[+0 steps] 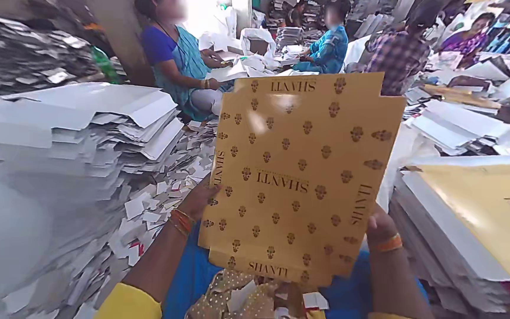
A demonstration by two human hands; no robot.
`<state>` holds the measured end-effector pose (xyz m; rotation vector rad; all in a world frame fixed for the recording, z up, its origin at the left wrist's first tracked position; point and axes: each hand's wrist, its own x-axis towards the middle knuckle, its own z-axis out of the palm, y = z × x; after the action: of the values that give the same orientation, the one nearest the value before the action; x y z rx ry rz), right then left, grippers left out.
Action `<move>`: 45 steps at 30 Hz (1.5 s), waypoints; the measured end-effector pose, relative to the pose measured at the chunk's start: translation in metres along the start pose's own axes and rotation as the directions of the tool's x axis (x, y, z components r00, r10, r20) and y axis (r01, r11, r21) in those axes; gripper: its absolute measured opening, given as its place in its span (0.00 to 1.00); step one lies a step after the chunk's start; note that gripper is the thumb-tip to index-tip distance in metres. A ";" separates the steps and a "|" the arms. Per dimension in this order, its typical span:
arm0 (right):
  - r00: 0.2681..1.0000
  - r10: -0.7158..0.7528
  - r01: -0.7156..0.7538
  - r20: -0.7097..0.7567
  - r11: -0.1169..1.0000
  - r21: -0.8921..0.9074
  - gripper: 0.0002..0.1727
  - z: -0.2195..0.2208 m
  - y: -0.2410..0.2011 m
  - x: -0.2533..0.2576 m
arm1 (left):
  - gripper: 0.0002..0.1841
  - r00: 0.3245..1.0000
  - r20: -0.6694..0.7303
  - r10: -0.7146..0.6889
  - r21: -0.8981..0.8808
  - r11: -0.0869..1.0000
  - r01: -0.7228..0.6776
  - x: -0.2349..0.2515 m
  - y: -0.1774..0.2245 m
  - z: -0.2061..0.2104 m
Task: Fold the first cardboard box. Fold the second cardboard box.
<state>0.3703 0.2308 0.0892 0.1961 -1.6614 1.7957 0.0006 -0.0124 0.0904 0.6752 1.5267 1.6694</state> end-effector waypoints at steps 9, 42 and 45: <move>0.777 0.116 -0.245 -0.619 0.961 -0.128 0.28 0.006 -0.008 0.006 | 0.27 0.963 -0.116 0.242 -0.433 0.861 -0.268 -0.049 0.023 -0.017; 0.406 0.152 -0.282 -0.901 0.959 0.035 0.14 0.035 0.023 0.034 | 0.62 0.979 -0.151 0.138 -0.495 0.847 -0.196 -0.030 -0.009 0.007; 0.391 0.226 -0.352 -0.892 0.932 0.082 0.20 0.048 0.040 0.042 | 0.70 0.927 0.104 0.360 -0.589 0.773 -0.234 -0.037 -0.004 0.045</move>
<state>0.3006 0.2031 0.0868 -1.0388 -0.9881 1.5309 0.0585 -0.0164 0.0974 0.7575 0.7187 2.0847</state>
